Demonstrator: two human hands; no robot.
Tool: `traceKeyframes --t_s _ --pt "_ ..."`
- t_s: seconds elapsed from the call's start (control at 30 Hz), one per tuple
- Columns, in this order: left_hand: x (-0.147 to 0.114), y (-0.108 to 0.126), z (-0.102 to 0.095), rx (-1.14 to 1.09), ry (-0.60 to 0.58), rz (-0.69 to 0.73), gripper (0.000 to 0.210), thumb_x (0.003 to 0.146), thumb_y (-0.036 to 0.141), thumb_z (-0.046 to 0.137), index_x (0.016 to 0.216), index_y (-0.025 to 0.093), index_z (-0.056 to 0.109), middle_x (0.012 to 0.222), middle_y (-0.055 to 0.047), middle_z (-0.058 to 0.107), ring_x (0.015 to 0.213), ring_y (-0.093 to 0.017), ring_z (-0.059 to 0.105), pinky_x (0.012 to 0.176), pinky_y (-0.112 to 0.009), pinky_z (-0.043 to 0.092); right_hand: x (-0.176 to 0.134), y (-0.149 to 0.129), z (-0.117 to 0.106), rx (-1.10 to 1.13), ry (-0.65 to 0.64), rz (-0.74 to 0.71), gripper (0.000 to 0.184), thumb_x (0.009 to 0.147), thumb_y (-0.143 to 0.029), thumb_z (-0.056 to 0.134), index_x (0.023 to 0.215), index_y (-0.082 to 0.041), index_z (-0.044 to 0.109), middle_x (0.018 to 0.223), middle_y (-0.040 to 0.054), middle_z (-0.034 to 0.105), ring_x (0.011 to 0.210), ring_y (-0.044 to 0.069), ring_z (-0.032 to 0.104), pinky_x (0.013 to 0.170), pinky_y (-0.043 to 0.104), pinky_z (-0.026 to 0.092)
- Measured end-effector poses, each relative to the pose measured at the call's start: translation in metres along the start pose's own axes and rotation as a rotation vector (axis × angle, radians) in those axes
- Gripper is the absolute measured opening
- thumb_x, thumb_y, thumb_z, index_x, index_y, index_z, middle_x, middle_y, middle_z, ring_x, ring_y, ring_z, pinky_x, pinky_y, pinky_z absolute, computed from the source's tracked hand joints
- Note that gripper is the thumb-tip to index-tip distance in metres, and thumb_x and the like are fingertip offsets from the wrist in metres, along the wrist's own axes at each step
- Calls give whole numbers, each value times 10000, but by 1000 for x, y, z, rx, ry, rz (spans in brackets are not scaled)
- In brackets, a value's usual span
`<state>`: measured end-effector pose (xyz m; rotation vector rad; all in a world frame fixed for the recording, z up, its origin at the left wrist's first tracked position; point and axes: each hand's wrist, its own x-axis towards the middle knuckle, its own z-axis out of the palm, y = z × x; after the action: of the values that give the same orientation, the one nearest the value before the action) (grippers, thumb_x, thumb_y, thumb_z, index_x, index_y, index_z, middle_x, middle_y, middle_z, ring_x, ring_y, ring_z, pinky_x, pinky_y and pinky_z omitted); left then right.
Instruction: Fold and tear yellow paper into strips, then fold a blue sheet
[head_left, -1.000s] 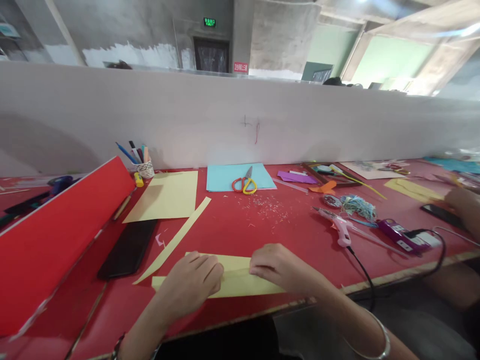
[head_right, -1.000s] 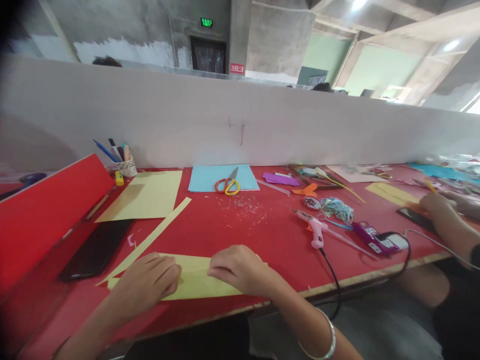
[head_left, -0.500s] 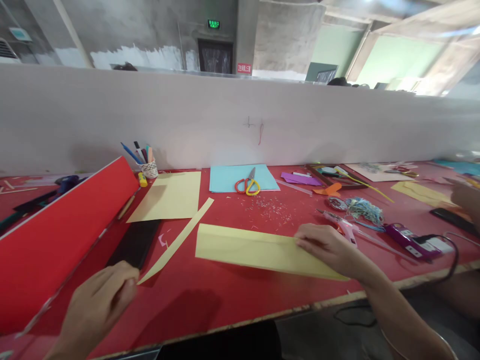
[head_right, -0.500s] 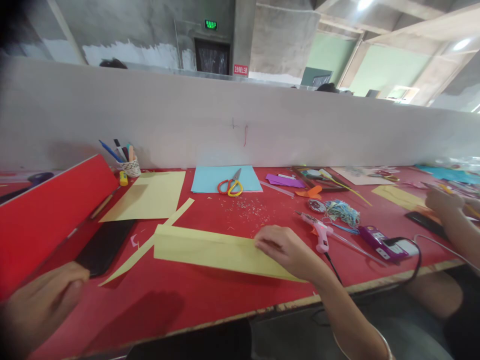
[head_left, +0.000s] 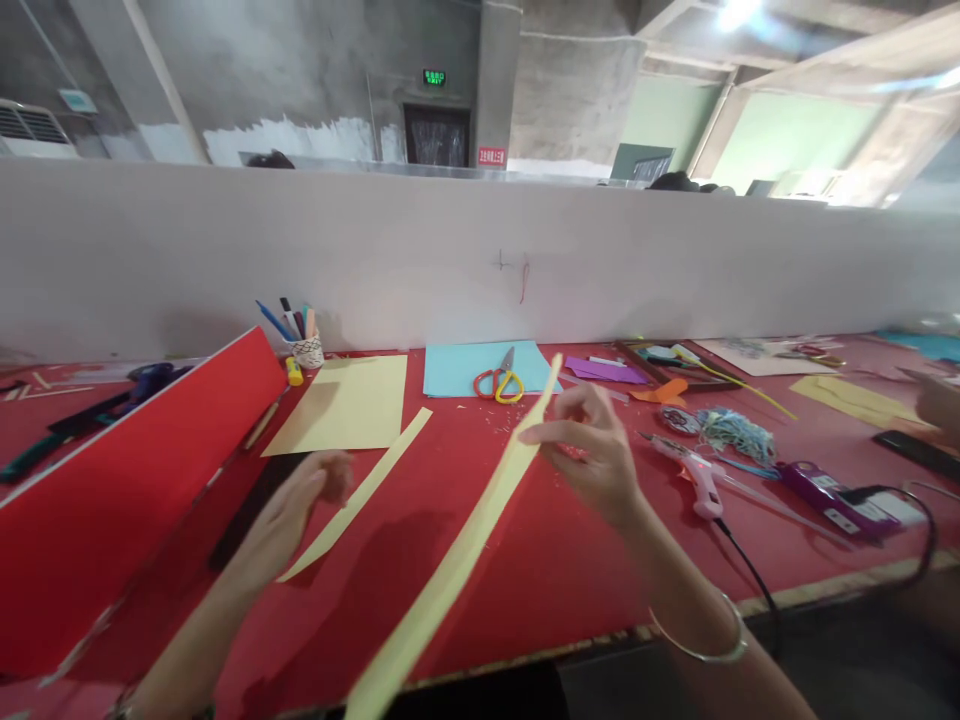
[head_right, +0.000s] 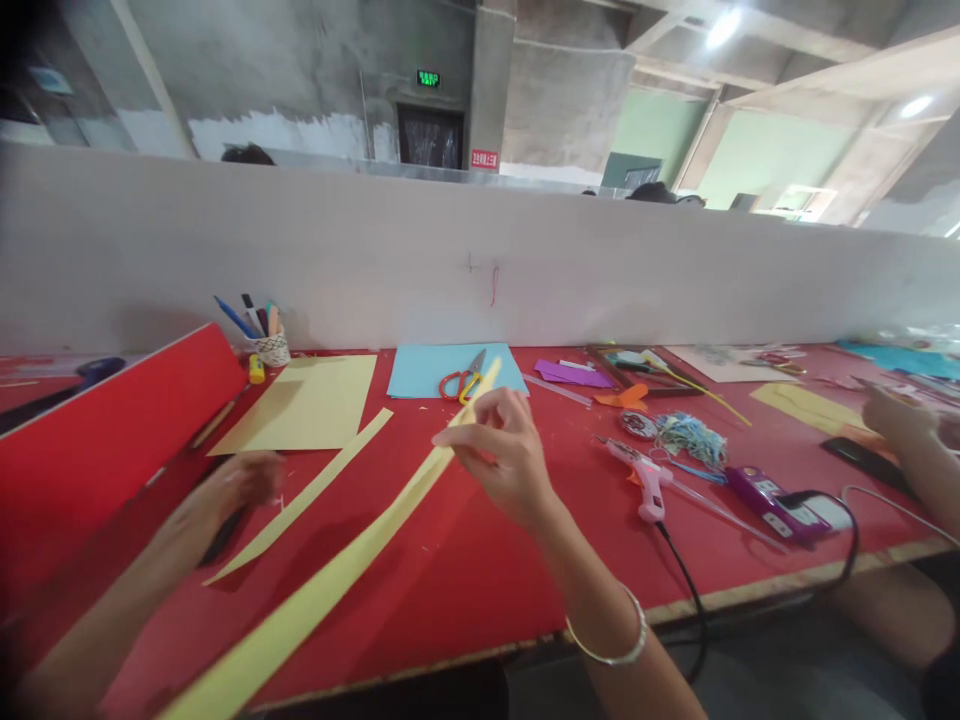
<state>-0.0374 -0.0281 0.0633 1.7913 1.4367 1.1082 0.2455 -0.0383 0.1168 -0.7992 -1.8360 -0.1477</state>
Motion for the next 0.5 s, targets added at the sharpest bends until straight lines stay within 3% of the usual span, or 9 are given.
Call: traceKeyframes --t_s 0.07,0.13,0.3,0.4,0.5 --pt "11 -5 13 -89 -190 -15 355 765 482 317 942 227 489 864 -35 587 792 -163 562 727 -281 459 -1 8 21 216 -52 30 217 752 -95 474 732 -252 623 605 -21 465 550 86 436 508 212 360" --pt "22 -9 29 -123 -274 -28 432 760 497 338 1106 249 413 1061 -58 546 988 -187 512 831 -311 420 -4 18 39 388 -122 145 212 752 -104 444 726 -233 611 626 -16 536 562 86 485 522 214 376" --pt "55 -15 66 -33 -151 96 583 729 509 389 1231 232 285 1302 -79 337 1209 -211 296 973 -358 288 -21 45 64 709 -287 560 143 711 -275 486 631 -186 564 611 -1 546 582 105 496 557 233 384" --pt "72 -17 81 51 -91 120 584 726 466 409 1229 189 306 1271 -105 374 1201 -220 307 987 -373 254 -32 58 69 778 -399 734 236 692 -367 492 563 -172 524 555 -12 491 557 100 455 561 235 367" --pt "78 -18 87 141 -64 45 519 718 428 430 1180 196 381 1129 -89 512 1110 -232 419 983 -437 211 -40 62 74 751 -521 805 201 635 -352 562 587 -165 506 524 -42 420 502 75 377 497 212 317"
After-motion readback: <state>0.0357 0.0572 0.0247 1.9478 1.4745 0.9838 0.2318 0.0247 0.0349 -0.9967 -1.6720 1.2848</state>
